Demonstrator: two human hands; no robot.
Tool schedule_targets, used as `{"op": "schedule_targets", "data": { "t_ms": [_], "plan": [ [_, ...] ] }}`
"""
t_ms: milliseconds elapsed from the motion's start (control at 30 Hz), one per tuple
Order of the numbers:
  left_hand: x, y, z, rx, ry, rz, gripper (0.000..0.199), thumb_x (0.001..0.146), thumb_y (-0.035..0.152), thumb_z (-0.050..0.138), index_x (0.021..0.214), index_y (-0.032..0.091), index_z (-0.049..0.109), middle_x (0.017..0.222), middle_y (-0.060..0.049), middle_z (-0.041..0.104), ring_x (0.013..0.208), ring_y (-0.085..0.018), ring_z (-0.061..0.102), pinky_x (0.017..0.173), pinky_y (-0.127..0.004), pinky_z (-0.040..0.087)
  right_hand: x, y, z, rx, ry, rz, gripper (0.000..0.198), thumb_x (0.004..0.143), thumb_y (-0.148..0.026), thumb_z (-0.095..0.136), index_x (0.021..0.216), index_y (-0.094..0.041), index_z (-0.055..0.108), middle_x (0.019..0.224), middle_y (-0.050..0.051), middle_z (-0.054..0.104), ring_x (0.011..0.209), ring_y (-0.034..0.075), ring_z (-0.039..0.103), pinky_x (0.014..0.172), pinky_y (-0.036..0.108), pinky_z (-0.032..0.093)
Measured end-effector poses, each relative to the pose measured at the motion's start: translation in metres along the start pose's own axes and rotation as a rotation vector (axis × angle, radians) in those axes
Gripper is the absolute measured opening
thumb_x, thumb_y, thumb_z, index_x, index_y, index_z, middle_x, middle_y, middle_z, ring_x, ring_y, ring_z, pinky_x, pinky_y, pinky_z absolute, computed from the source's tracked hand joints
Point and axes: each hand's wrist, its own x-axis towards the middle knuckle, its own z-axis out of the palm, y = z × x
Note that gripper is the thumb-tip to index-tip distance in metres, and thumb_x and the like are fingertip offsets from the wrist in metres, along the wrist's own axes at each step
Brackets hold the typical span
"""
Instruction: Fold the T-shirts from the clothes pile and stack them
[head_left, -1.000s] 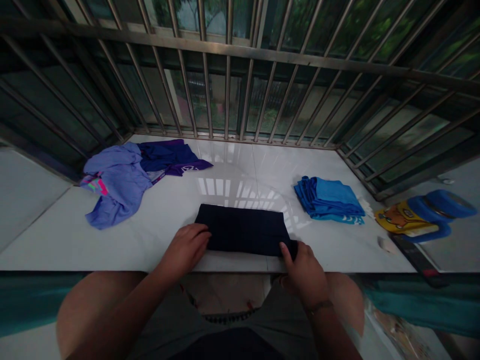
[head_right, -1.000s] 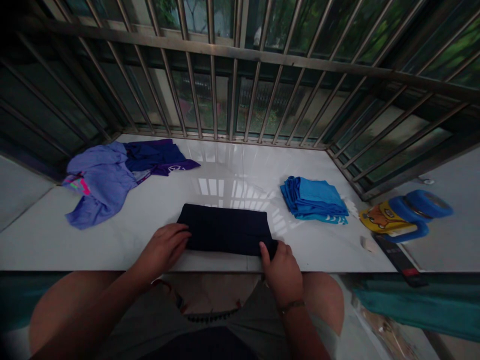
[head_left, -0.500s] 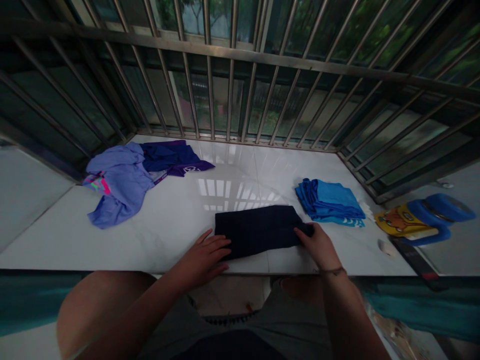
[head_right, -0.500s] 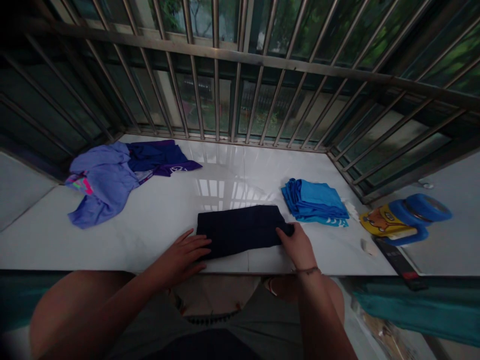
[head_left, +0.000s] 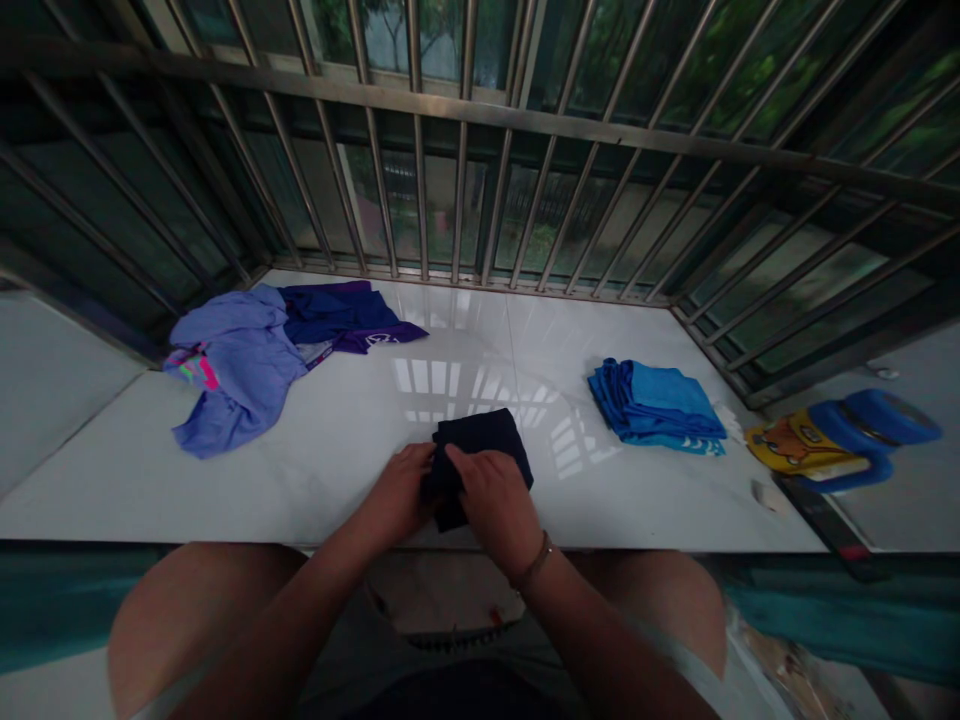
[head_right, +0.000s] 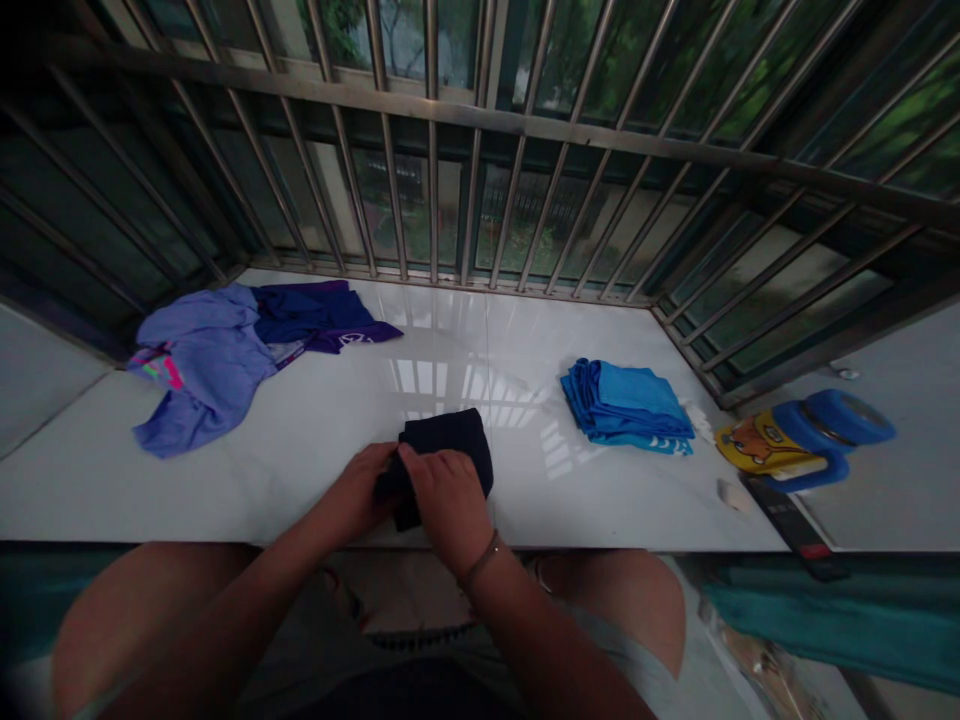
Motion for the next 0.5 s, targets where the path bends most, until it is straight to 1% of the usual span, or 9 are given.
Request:
{"op": "schedule_targets", "data": {
  "t_ms": [67, 100, 167, 233, 300, 367, 433, 500],
  "plan": [
    [-0.003, -0.005, -0.001, -0.010, -0.017, -0.041, 0.040, 0.079, 0.011, 0.080, 0.117, 0.022, 0.083, 0.142, -0.016, 0.071, 0.128, -0.037, 0.068, 0.110, -0.055, 0.059, -0.011, -0.008, 0.018, -0.003, -0.030, -0.082, 0.056, 0.105, -0.009, 0.065, 0.158, -0.023, 0.057, 0.121, 0.009, 0.079, 0.115, 0.027, 0.068, 0.110, 0.047, 0.052],
    [-0.005, -0.008, -0.002, -0.034, -0.021, -0.046, 0.042, 0.076, 0.007, 0.077, 0.115, 0.023, 0.083, 0.139, -0.015, 0.071, 0.126, -0.036, 0.068, 0.109, -0.053, 0.059, -0.017, -0.008, 0.024, 0.008, -0.024, -0.103, 0.049, 0.105, -0.010, 0.065, 0.152, -0.023, 0.061, 0.121, 0.009, 0.079, 0.115, 0.027, 0.067, 0.111, 0.046, 0.051],
    [-0.008, -0.013, -0.004, -0.114, 0.018, -0.058, 0.046, 0.078, 0.003, 0.068, 0.117, 0.023, 0.081, 0.133, -0.013, 0.072, 0.122, -0.030, 0.069, 0.108, -0.049, 0.060, -0.026, -0.004, 0.029, 0.050, 0.018, -0.141, 0.033, 0.105, -0.010, 0.067, 0.135, -0.023, 0.070, 0.118, 0.007, 0.079, 0.114, 0.026, 0.067, 0.113, 0.045, 0.051],
    [-0.010, -0.017, -0.008, -0.200, 0.095, -0.074, 0.047, 0.085, 0.004, 0.061, 0.124, 0.023, 0.078, 0.128, -0.011, 0.073, 0.121, -0.027, 0.070, 0.108, -0.046, 0.060, -0.032, 0.004, 0.028, 0.106, 0.065, -0.183, 0.025, 0.104, -0.009, 0.066, 0.123, -0.025, 0.073, 0.115, 0.006, 0.079, 0.114, 0.024, 0.067, 0.117, 0.046, 0.050],
    [-0.012, -0.018, -0.013, -0.251, 0.168, -0.107, 0.037, 0.097, 0.011, 0.056, 0.126, 0.023, 0.075, 0.122, -0.009, 0.073, 0.118, -0.026, 0.070, 0.106, -0.044, 0.060, -0.036, 0.011, 0.024, 0.149, 0.089, -0.198, 0.026, 0.104, -0.009, 0.065, 0.121, -0.027, 0.073, 0.115, 0.005, 0.078, 0.114, 0.023, 0.067, 0.122, 0.047, 0.048],
    [-0.016, -0.016, -0.018, -0.264, 0.201, -0.149, 0.023, 0.106, 0.022, 0.055, 0.119, 0.024, 0.074, 0.112, -0.007, 0.074, 0.107, -0.024, 0.071, 0.097, -0.041, 0.060, -0.039, 0.016, 0.021, 0.169, 0.086, -0.201, 0.027, 0.103, -0.010, 0.065, 0.120, -0.028, 0.073, 0.114, 0.004, 0.077, 0.114, 0.023, 0.067, 0.125, 0.050, 0.047],
    [-0.023, -0.011, -0.020, -0.272, 0.169, -0.154, 0.016, 0.110, 0.033, 0.060, 0.106, 0.024, 0.072, 0.101, -0.004, 0.072, 0.094, -0.022, 0.070, 0.085, -0.037, 0.059, -0.043, 0.019, 0.021, 0.178, 0.075, -0.201, 0.028, 0.100, -0.009, 0.065, 0.117, -0.029, 0.073, 0.112, 0.004, 0.076, 0.112, 0.022, 0.068, 0.125, 0.050, 0.048],
    [-0.031, -0.003, -0.019, -0.277, 0.082, -0.081, 0.019, 0.105, 0.042, 0.073, 0.102, 0.024, 0.069, 0.099, -0.003, 0.072, 0.092, -0.022, 0.069, 0.082, -0.034, 0.057, -0.046, 0.021, 0.024, 0.209, 0.073, -0.184, 0.029, 0.096, -0.007, 0.066, 0.115, -0.028, 0.073, 0.111, 0.004, 0.074, 0.111, 0.023, 0.068, 0.124, 0.050, 0.050]
  ]
}}
